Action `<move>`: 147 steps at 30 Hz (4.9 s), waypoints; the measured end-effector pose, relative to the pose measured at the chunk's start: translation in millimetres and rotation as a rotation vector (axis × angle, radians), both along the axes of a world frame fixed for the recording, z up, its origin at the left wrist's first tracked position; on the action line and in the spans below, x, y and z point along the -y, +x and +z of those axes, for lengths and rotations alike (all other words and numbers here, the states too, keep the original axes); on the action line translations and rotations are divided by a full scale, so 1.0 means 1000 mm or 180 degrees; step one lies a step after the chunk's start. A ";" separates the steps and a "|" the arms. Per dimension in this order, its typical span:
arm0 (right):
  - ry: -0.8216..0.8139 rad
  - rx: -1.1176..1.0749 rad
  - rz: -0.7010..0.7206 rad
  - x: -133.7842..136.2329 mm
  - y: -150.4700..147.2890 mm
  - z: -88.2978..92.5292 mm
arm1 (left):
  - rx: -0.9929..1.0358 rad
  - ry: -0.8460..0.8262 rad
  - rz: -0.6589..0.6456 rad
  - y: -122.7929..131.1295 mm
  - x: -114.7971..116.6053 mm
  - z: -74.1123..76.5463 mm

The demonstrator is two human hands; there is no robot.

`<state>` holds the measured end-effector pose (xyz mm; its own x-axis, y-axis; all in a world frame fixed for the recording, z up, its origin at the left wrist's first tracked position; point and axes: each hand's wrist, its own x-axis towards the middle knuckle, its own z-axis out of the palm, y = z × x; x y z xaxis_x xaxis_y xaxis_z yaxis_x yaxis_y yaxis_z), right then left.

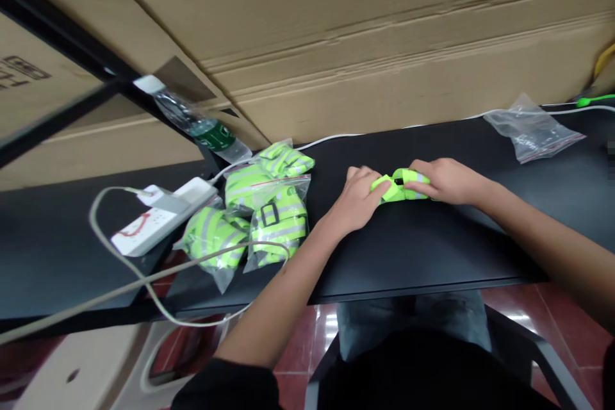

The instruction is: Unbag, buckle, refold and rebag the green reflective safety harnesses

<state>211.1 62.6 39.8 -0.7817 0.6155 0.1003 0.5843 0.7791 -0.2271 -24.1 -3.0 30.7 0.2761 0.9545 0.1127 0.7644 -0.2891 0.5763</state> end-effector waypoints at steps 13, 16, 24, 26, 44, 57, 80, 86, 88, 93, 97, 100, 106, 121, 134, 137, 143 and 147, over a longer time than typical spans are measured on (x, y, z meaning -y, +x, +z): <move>0.0391 -0.0090 -0.0648 -0.052 -0.013 -0.026 | 0.0073 -0.0253 0.0981 -0.002 -0.072 -0.026; 0.0852 -0.0318 -0.0409 -0.038 -0.017 -0.025 | 0.0236 -0.0256 0.0861 0.002 -0.071 -0.024; 0.0804 -0.0203 0.0833 -0.002 -0.033 -0.030 | 0.0340 0.0122 0.0693 -0.004 -0.061 -0.036; 0.0892 -0.0063 0.0680 0.001 -0.034 -0.033 | 0.0332 0.0167 0.0706 -0.005 -0.056 -0.036; 0.1334 0.0855 -0.0744 0.046 0.026 -0.024 | 0.0706 0.0315 0.0377 0.033 -0.065 -0.028; 0.1315 0.0821 -0.1618 0.110 0.084 -0.029 | -0.0764 0.0785 -0.2144 0.250 -0.166 -0.022; 0.1139 0.0291 -0.1257 0.093 0.099 -0.022 | -0.0390 0.0069 -0.0258 0.063 -0.034 0.008; 0.1118 -0.0971 -0.0925 0.112 0.082 -0.005 | 0.0075 -0.0436 -0.0137 0.089 -0.019 0.000; 0.1201 -0.1310 -0.0754 0.116 0.071 -0.004 | 0.0138 -0.0490 -0.0056 0.093 -0.017 0.001; 0.1493 -0.1814 -0.0399 0.114 0.054 -0.010 | 0.0143 -0.0498 -0.0130 0.095 -0.016 0.001; 0.1468 -0.1124 -0.0293 0.107 0.056 -0.015 | 0.0345 -0.0478 -0.0453 0.088 -0.017 -0.004; 0.1330 -0.0174 -0.0518 0.100 0.060 -0.017 | 0.0346 -0.0401 -0.0508 0.083 -0.017 -0.006; 0.1118 0.0670 -0.0949 0.093 0.057 -0.014 | 0.0152 -0.0408 -0.0413 0.083 -0.013 -0.002; 0.0818 0.0883 -0.1733 0.091 0.025 -0.009 | -0.0525 -0.0343 -0.0150 0.098 0.012 0.005; 0.0005 -0.0619 -0.2904 0.080 0.009 -0.006 | -0.0373 -0.0464 0.0131 0.116 0.012 -0.001; -0.0297 -0.1017 -0.2895 0.077 0.013 -0.002 | -0.0468 -0.0284 -0.0144 0.116 0.013 -0.004; -0.1211 -0.2694 -0.2421 0.080 0.016 -0.024 | -0.0042 0.0669 -0.0466 0.095 0.012 -0.011; -0.1261 -0.3583 -0.2483 0.088 0.005 -0.045 | 0.1037 0.0637 -0.0231 0.089 0.012 -0.011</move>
<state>216.3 -25.2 -5.7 0.1445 0.9777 0.1524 0.1917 0.1235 -0.9737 64.8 -15.4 19.5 0.2612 0.8840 0.3877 0.5240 -0.4671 0.7122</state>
